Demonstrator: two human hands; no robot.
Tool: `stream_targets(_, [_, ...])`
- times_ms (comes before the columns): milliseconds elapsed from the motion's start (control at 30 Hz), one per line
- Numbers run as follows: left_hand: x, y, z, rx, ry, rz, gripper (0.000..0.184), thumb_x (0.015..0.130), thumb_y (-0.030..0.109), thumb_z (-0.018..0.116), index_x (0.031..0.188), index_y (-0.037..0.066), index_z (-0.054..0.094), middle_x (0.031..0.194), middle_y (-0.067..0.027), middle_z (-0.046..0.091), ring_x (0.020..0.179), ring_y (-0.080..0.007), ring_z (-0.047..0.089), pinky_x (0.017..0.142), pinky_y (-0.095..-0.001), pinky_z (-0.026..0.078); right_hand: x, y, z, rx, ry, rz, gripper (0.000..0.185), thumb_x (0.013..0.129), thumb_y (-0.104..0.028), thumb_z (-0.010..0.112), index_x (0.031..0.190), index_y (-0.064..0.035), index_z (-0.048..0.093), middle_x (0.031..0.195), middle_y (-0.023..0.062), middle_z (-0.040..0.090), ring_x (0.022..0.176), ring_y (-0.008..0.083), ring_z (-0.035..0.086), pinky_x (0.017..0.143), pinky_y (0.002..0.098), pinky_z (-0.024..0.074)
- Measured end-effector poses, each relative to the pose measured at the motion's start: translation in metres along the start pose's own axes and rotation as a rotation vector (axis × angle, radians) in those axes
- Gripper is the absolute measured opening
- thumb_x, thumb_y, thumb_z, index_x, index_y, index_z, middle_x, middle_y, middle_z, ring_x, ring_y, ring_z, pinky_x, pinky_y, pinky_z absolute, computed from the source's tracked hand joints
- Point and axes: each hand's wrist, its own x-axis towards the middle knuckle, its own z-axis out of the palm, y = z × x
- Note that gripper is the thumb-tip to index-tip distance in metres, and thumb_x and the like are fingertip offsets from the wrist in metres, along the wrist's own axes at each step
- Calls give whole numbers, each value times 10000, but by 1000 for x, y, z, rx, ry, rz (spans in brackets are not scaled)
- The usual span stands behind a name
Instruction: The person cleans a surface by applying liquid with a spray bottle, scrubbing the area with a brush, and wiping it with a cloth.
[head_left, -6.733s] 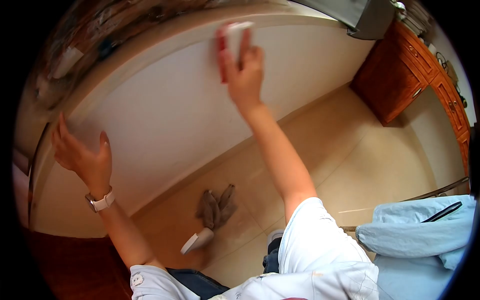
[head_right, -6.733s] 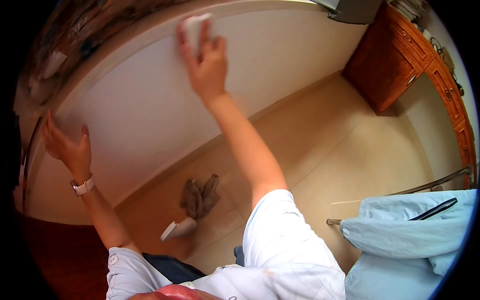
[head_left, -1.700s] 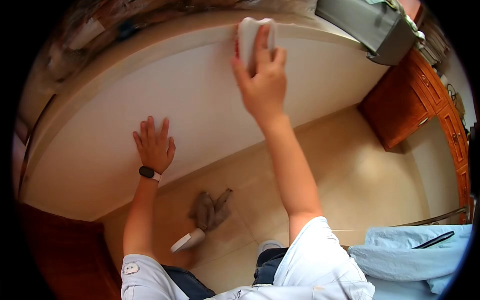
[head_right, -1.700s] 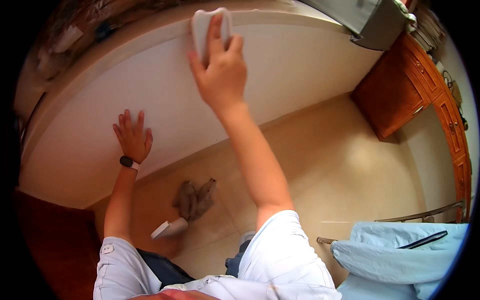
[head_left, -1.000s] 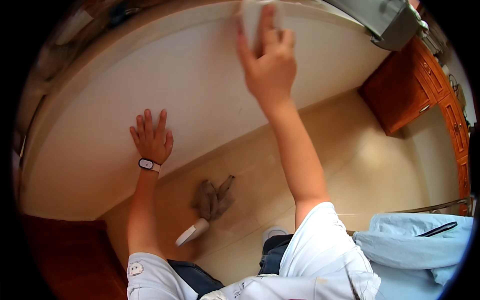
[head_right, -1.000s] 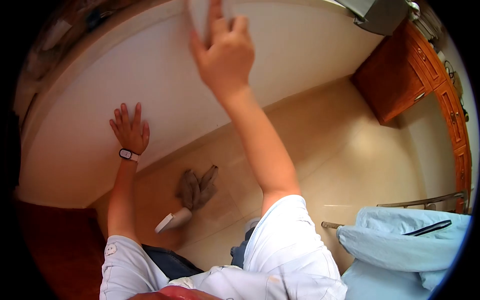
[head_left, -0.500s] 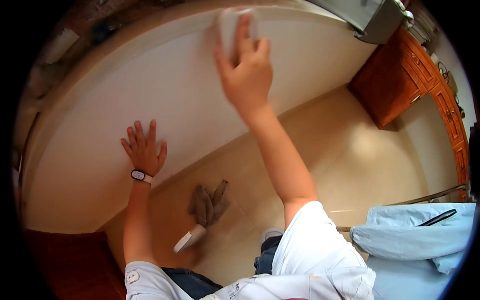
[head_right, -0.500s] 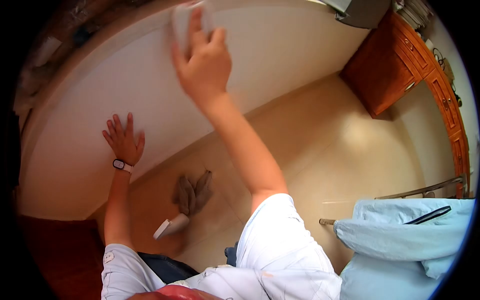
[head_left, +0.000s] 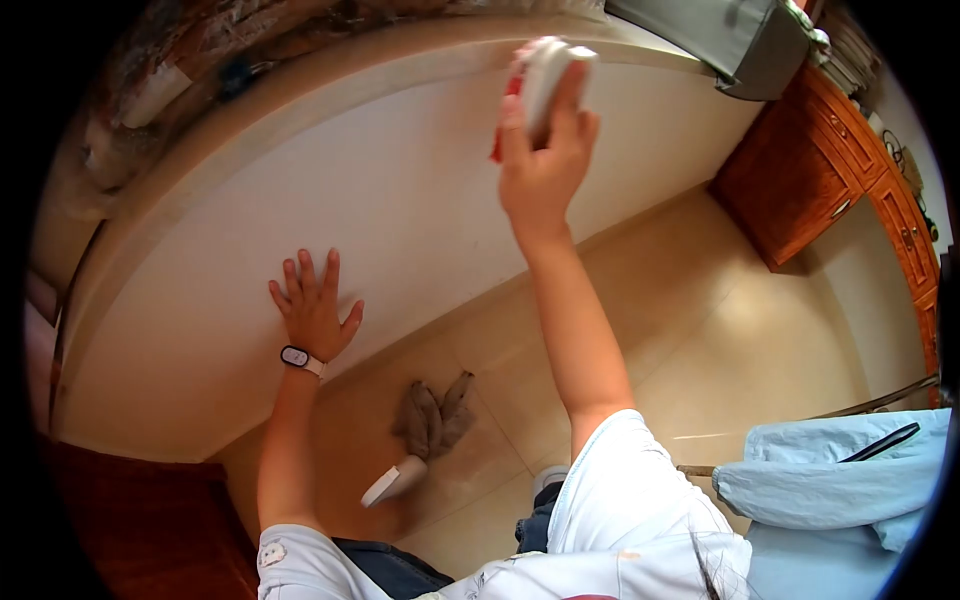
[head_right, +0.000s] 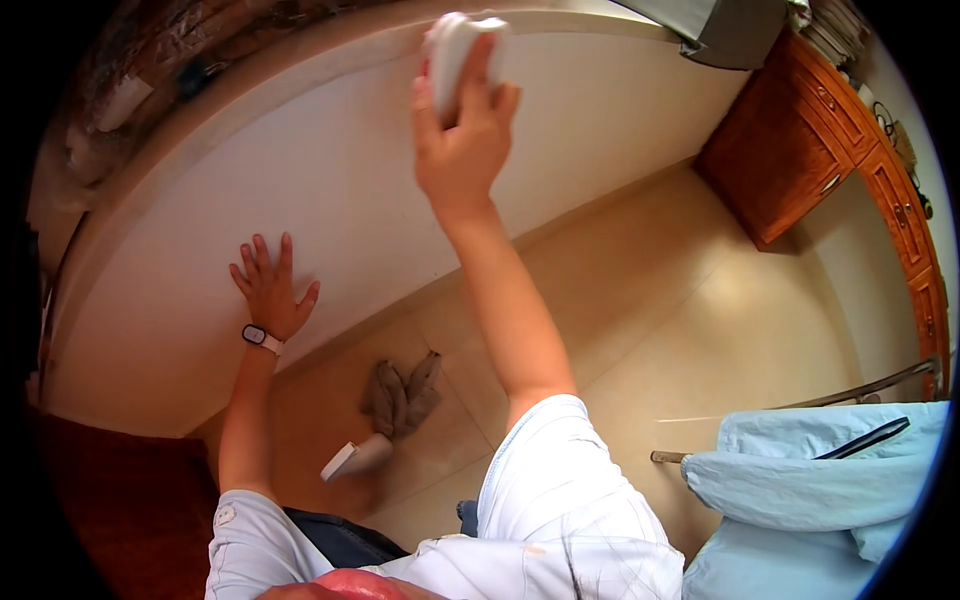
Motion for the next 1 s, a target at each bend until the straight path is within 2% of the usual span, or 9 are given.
stream_targets(133, [0,0,1,18,10,5,887,743,456,634,1452,162,191,1498,-222,12,1358,-448,15,1014,-655,27,16,13,2,43,-85,257,654,815,-305,619,1365,-37,387,839,136,477,696,230,484,619,334,460])
stream_targets(333, [1,-1,0,8,12,16,898,742,445,636,1456,160,172,1502,-211,-14,1362,-439,-27,1017,-647,11,3,-10,8,-84,-244,-176,624,846,-312,591,1373,-52,380,844,144,478,680,226,529,612,325,477])
stream_targets(400, [0,0,-4,-19,5,-7,887,745,436,635,1458,186,171,1508,-193,-10,1373,-411,-33,1020,-643,8,18,5,7,-19,-129,287,656,824,-331,611,1390,-103,369,852,146,475,696,255,535,647,328,486])
stream_targets(467, [2,4,-6,-52,4,-24,876,749,427,634,1460,212,170,1514,-174,-6,1383,-382,-40,1023,-638,6,14,1,5,62,-112,324,658,828,-339,604,1394,-107,361,866,146,475,706,264,519,662,335,485])
stream_targets(533, [2,3,-8,-56,-51,-48,900,734,411,650,1461,212,159,1515,-169,-13,1381,-388,-32,1022,-641,20,0,-12,12,-66,-221,-83,656,831,-322,584,1381,-42,360,842,187,465,665,291,509,642,367,479])
stream_targets(567, [1,3,-8,-54,-57,-39,900,734,411,650,1461,212,159,1515,-169,-13,1381,-388,-32,1022,-641,20,1,-8,11,-70,-217,-73,656,831,-322,584,1381,-42,360,842,187,465,665,291,509,642,367,479])
stream_targets(667, [1,1,-6,-38,-4,-19,917,721,398,662,1462,213,155,1515,-168,-9,1381,-390,-30,1021,-646,32,16,8,13,-63,-97,102,643,842,-311,568,1377,-26,356,846,197,495,695,297,512,645,376,472])
stream_targets(700, [2,2,-6,-26,-19,-16,935,711,401,671,1461,189,154,1508,-191,-10,1371,-419,-21,1024,-642,19,25,3,3,54,-88,329,650,847,-315,563,1385,-27,341,789,175,502,724,289,503,638,373,462])
stream_targets(1000, [5,5,-15,-43,-138,-76,953,699,367,681,1463,200,137,1506,-198,-6,1369,-427,-12,1029,-639,22,-6,-3,13,-52,-194,-147,690,805,-308,615,1373,-13,359,804,165,460,669,288,504,586,374,453])
